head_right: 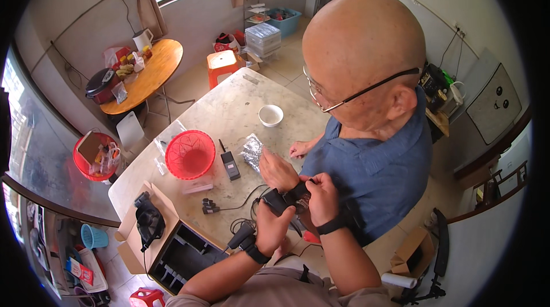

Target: The recorder is putting on and adjusting wearable motion capture sensors on their arms with the help of another person.

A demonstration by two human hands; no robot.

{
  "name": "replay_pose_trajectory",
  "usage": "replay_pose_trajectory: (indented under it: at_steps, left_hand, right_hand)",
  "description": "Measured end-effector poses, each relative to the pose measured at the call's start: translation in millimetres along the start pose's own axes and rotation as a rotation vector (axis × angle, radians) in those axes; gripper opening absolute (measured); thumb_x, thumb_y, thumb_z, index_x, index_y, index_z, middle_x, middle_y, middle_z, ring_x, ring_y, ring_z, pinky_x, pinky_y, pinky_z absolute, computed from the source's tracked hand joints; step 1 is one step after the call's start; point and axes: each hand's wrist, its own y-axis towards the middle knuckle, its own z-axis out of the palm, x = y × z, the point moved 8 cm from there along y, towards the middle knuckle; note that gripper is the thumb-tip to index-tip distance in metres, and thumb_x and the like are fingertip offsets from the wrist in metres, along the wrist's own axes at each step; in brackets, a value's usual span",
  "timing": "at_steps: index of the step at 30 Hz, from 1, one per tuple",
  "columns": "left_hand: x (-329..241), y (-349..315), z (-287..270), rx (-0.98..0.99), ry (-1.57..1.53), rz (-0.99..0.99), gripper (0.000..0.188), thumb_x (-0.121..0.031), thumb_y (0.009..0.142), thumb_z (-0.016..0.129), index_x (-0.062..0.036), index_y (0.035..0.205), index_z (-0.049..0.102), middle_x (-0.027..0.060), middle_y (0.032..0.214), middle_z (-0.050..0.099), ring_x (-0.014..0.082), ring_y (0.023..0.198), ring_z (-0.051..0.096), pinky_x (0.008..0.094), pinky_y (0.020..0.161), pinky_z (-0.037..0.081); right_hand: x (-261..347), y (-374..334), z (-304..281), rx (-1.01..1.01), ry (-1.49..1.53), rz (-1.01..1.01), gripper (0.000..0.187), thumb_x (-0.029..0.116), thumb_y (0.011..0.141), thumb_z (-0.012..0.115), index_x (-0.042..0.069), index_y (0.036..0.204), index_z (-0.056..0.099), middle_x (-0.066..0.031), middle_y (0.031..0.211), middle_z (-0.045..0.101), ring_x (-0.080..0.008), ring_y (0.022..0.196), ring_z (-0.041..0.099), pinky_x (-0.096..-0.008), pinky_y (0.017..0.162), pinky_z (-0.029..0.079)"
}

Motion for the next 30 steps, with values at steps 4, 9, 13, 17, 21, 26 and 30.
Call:
replay_pose_trajectory:
  at_steps: [4,9,13,17,21,26,30]
  left_hand:
    - [15.8,-4.2,1.0,-0.028,-0.056,-0.006,0.013,-0.002,0.076,0.065,0.0019,0.086,0.057,0.0015,0.076,0.058,0.0081,0.067,0.052,0.0272,0.059,0.044]
    - [11.4,-7.5,7.7,0.04,-0.174,-0.077,0.018,-0.002,0.078,0.067,0.0011,0.093,0.057,0.0015,0.081,0.059,0.008,0.072,0.053,0.0259,0.063,0.045]
    - [41.5,-17.6,7.9,-0.014,-0.465,-0.182,0.038,-0.007,0.087,0.065,-0.0009,0.119,0.046,0.007,0.104,0.058,0.0139,0.093,0.057,0.0296,0.081,0.047]
    - [42.9,-17.8,11.3,0.005,-0.902,-0.218,0.037,-0.006,0.092,0.057,-0.0043,0.125,0.043,0.0071,0.118,0.052,0.0162,0.112,0.051,0.0323,0.101,0.039]
    - [57.5,-12.5,6.4,-0.045,-0.942,-0.202,0.04,-0.012,0.091,0.056,-0.0045,0.128,0.042,0.0078,0.117,0.055,0.0205,0.113,0.053,0.0375,0.1,0.038]
    - [67.8,-17.6,5.4,-0.078,-0.916,-0.214,0.036,-0.015,0.092,0.055,-0.0057,0.125,0.044,0.0073,0.117,0.056,0.0192,0.109,0.054,0.0361,0.096,0.041]
    - [78.8,-25.9,3.0,-0.103,-0.925,-0.227,0.036,-0.017,0.092,0.056,-0.0062,0.124,0.044,0.007,0.116,0.056,0.0184,0.106,0.055,0.034,0.093,0.041]
  right_hand:
    - [-1.6,1.5,0.1,0.023,-0.02,0.021,0.005,-0.001,0.091,0.054,-0.001,0.095,0.051,-0.0101,0.096,0.062,-0.0126,0.081,0.058,-0.0261,0.075,0.049]
    - [-16.2,9.0,-15.6,-0.044,-0.166,0.094,0.004,0.003,0.091,0.059,0.002,0.089,0.056,-0.0046,0.084,0.06,-0.0112,0.071,0.056,-0.0262,0.067,0.048]
    - [-19.5,10.8,-19.8,-0.06,-0.285,0.083,0.006,0.006,0.091,0.06,0.0,0.089,0.059,-0.0033,0.078,0.06,-0.0103,0.068,0.055,-0.0268,0.064,0.047]
    - [-15.1,13.4,-18.1,-0.045,-0.554,-0.051,0.011,0.008,0.092,0.059,-0.002,0.091,0.063,-0.0042,0.078,0.063,-0.0097,0.068,0.057,-0.0268,0.062,0.047]
    - [-15.7,12.5,-11.3,0.04,-0.575,-0.03,0.011,0.007,0.092,0.057,-0.003,0.091,0.063,-0.0046,0.08,0.064,-0.0101,0.07,0.058,-0.0263,0.064,0.048]
    - [-21.6,8.1,-1.6,0.087,-0.304,-0.004,0.01,0.004,0.09,0.055,-0.002,0.089,0.063,-0.0038,0.08,0.063,-0.0096,0.07,0.056,-0.0248,0.065,0.047]
    - [-21.1,5.6,2.8,0.126,-0.224,0.037,0.008,0.003,0.087,0.056,-0.001,0.085,0.062,-0.0023,0.076,0.061,-0.0082,0.066,0.053,-0.0237,0.061,0.045]
